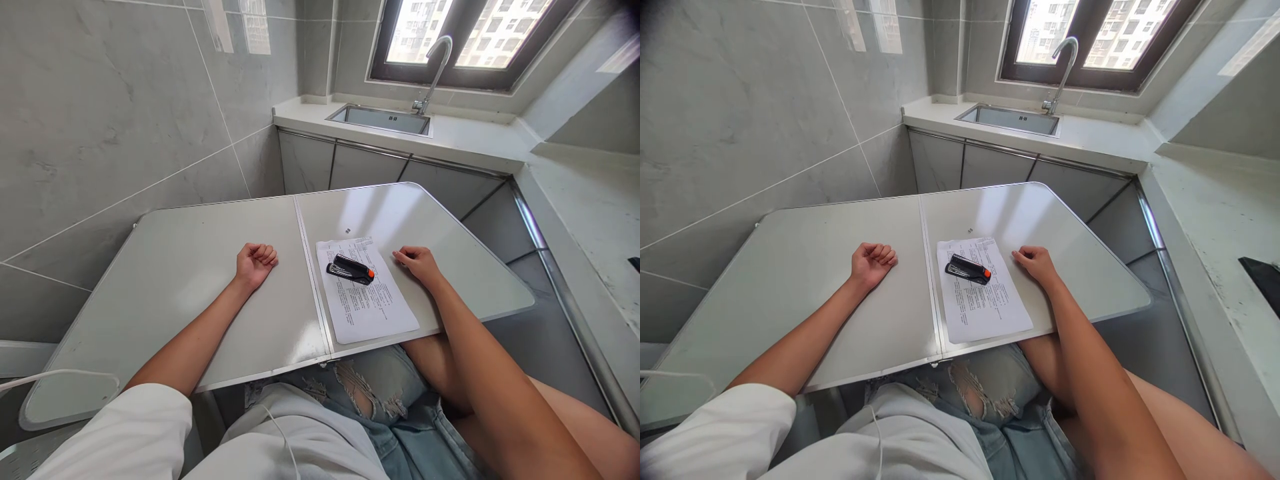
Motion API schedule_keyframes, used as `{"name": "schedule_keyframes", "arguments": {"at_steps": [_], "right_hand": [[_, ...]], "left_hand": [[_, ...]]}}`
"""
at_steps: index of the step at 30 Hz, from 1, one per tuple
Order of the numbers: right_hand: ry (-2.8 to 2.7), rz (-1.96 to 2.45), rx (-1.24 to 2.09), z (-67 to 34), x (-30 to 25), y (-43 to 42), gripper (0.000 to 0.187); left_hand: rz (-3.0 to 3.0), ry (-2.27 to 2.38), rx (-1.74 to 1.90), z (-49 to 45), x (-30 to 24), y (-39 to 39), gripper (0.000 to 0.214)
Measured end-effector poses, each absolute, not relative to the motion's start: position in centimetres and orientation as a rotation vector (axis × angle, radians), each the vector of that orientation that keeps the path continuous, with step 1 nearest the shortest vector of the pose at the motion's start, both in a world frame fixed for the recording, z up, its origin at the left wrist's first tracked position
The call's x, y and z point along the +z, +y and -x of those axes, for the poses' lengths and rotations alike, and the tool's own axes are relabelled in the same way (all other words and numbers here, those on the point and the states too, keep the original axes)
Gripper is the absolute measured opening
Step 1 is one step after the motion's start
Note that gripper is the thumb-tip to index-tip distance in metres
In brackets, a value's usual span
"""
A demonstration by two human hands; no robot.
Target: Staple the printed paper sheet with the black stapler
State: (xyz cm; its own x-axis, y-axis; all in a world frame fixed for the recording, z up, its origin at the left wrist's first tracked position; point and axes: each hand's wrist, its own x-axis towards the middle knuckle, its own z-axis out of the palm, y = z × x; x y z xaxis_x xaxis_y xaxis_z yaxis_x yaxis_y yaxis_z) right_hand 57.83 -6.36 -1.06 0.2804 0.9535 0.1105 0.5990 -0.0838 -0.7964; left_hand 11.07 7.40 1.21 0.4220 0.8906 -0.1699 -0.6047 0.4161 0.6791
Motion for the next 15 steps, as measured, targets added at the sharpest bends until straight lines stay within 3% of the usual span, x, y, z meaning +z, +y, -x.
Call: {"name": "schedule_keyframes", "arguments": {"at_steps": [15], "right_hand": [[-1.424,1.794,0.554,-57.44,-0.70,-6.43,0.046]], "left_hand": [[-0.587,0.511,1.016,-11.00,0.99,7.44,0.044]]}}
